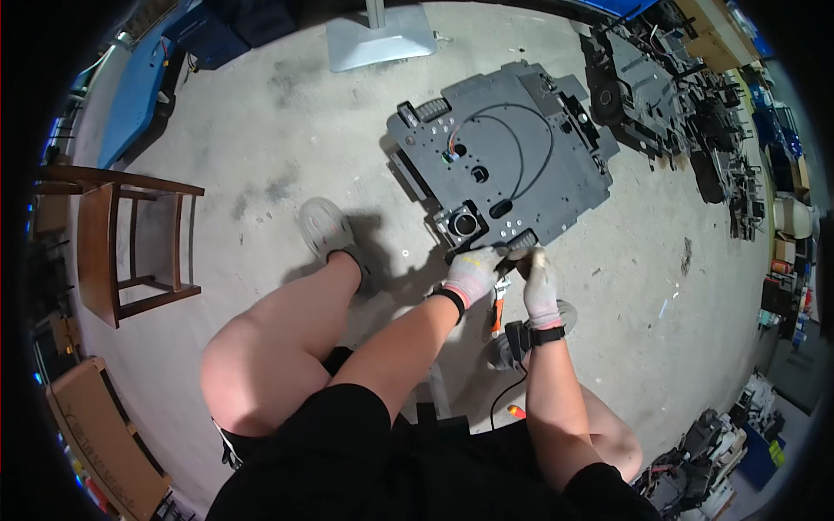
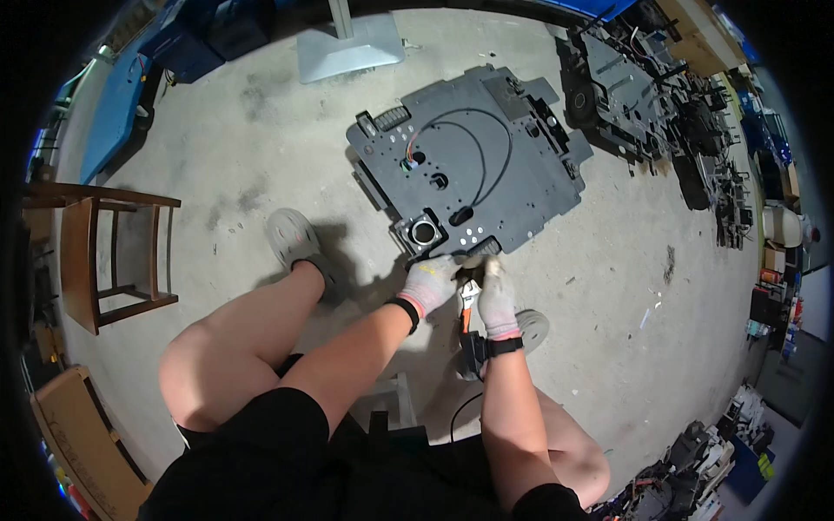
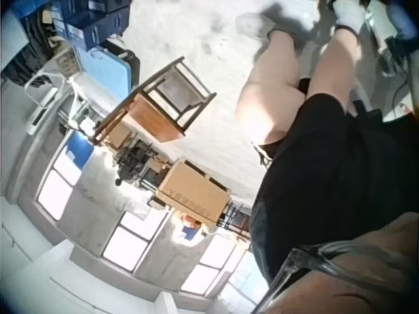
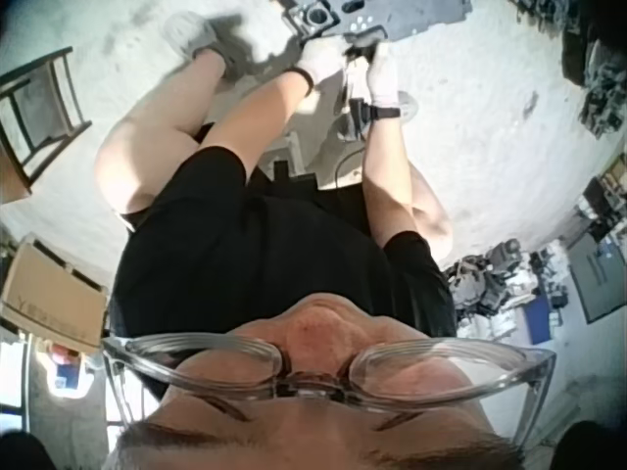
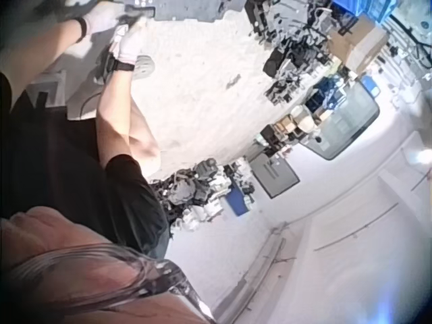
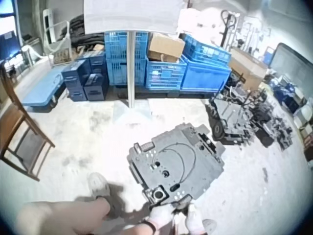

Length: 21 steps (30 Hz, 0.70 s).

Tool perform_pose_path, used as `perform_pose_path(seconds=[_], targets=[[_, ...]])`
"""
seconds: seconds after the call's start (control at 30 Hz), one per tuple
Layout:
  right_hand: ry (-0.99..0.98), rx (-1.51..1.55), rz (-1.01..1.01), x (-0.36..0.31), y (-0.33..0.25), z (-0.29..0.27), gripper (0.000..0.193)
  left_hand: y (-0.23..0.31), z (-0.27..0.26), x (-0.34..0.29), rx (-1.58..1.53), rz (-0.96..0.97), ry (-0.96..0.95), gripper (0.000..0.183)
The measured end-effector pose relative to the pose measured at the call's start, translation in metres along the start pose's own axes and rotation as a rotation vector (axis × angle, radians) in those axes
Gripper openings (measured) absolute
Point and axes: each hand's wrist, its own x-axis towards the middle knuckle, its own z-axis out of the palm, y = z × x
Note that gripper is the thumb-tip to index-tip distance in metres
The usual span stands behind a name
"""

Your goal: Disassembling a large plastic assembly using a wrench and hands.

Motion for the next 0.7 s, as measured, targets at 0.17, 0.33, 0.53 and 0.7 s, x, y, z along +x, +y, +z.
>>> perform_pose_path(seconds=[0.17,0.33,0.53,0.7], targets=[[0.022,0.046,0.021,0.000,-0.017,0.008,0.019,0.009,-0.015,0.001,-0.039,-0.139,-0.145,0.022],[0.181,0.261,0.021,-0.017,-0.012,0.020,0.015,0.008,-0.013,0.002,-0.045,-0.200,-0.217,0.026],[-0.080,0.228,-0.020,-0.018,-0.008,-0.007,0.021,0.015,-0.018,-0.001,-0.110,-0.208,-0.188,0.030],[-0.117,0.105,0.028,-0.006,-0.021,-0.030,0.033,0.010,-0.013,-0.006,-0.032,-0.154,-0.122,0.032]])
